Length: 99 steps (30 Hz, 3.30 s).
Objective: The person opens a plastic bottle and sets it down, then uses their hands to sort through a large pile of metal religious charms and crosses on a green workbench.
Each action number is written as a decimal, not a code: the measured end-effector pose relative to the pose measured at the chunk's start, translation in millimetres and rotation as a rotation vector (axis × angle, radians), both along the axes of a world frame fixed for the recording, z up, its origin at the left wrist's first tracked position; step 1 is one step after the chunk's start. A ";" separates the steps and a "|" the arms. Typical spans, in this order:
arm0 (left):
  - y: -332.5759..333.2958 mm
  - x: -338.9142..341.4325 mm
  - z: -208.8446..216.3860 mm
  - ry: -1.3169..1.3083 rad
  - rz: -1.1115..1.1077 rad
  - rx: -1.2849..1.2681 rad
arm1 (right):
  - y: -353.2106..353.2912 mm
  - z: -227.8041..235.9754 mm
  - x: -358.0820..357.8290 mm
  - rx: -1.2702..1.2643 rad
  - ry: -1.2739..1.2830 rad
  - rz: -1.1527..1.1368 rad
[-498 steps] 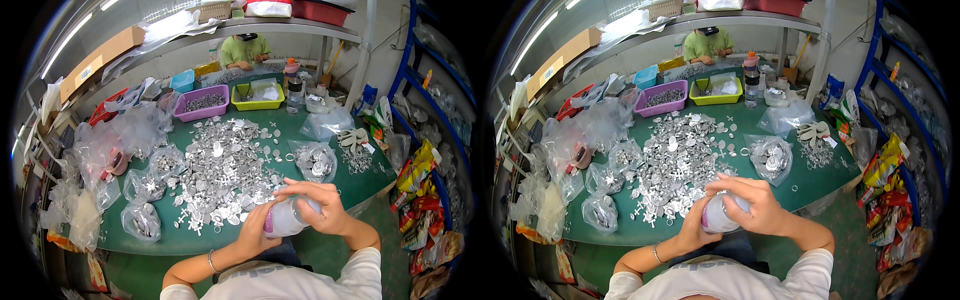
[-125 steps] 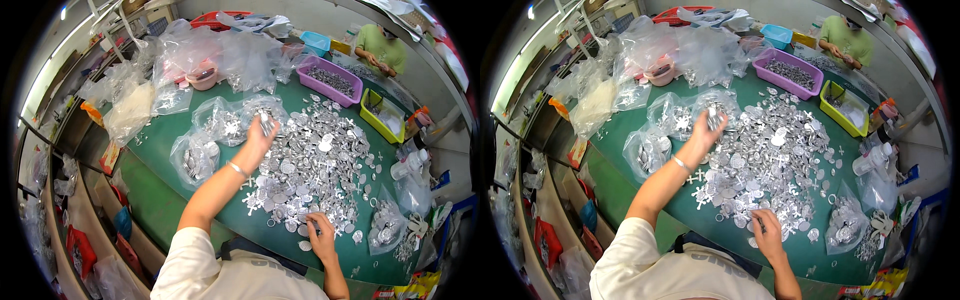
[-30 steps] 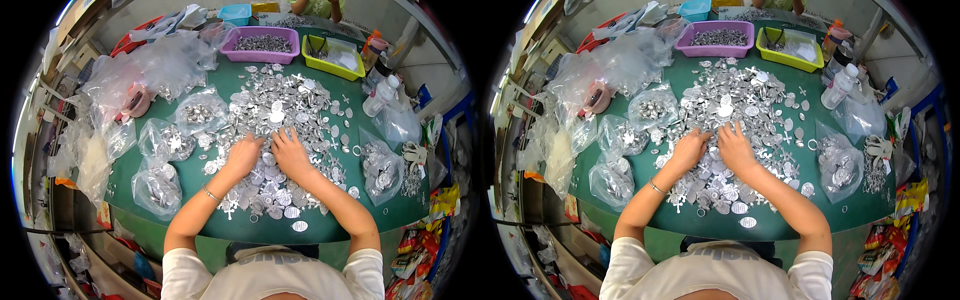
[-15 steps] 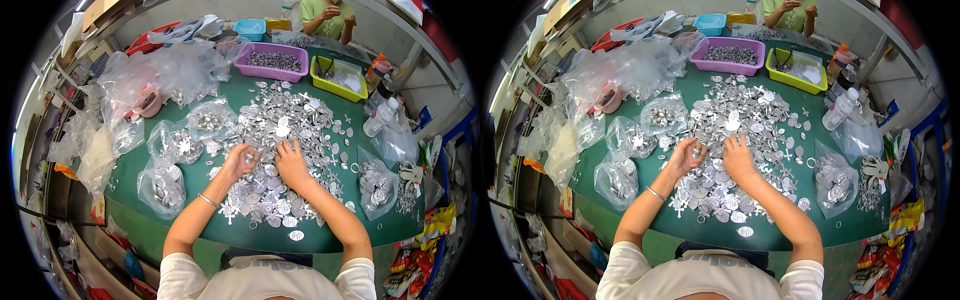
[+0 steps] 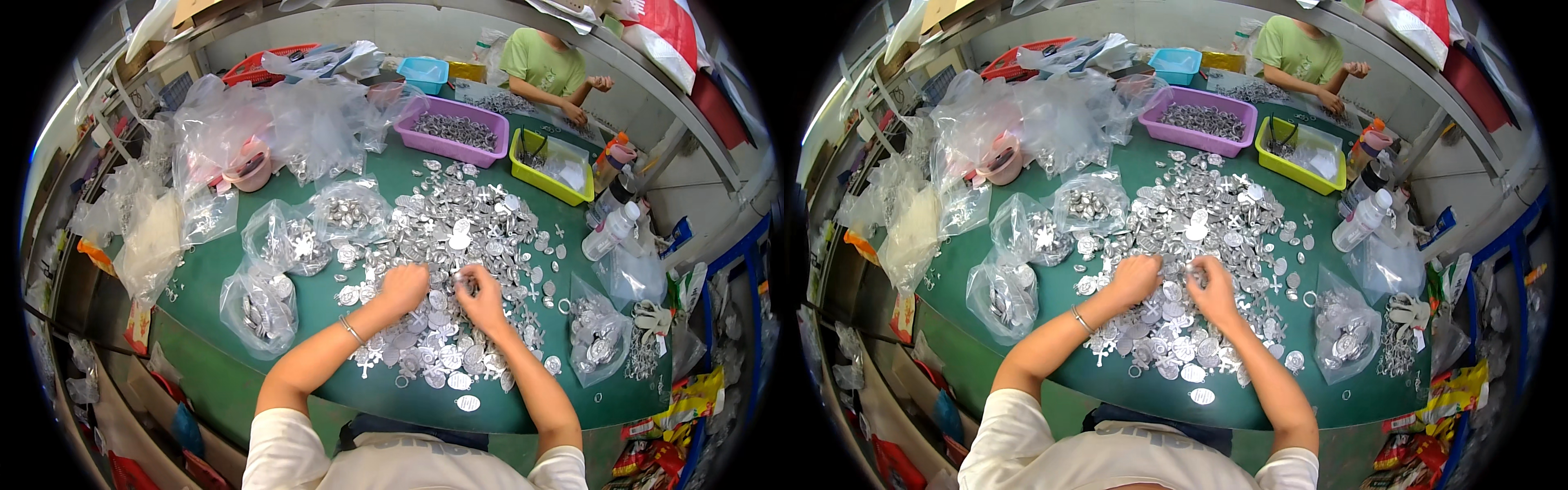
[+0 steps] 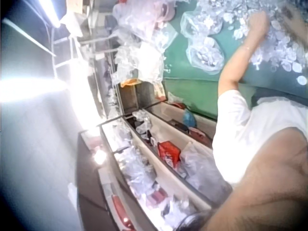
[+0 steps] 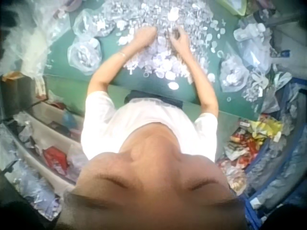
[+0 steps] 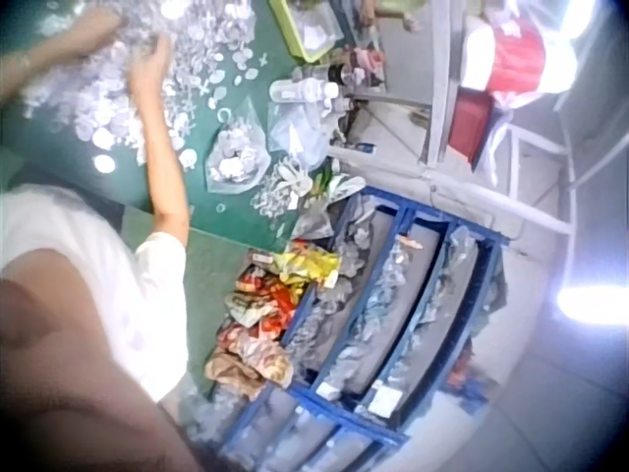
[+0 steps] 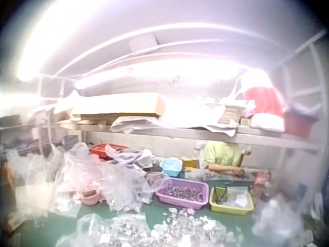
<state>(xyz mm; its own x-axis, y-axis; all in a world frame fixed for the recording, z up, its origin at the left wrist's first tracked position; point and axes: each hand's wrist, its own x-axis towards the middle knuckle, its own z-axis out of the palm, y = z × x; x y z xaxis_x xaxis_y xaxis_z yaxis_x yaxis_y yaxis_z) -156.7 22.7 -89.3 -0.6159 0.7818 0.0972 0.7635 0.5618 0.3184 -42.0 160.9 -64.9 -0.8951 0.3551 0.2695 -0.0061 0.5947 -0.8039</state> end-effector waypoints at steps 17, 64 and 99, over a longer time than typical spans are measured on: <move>-24.6 -8.2 23.7 -1.945 0.214 1.131 | 15.4 -18.8 -56.5 0.734 -0.035 0.040; 38.0 -51.4 38.1 0.124 -0.024 -0.127 | 81.4 7.1 -22.0 -0.650 -0.089 -0.194; 29.3 -66.2 21.5 0.049 -0.087 -0.118 | 91.3 1.7 -45.3 0.338 -0.235 -0.271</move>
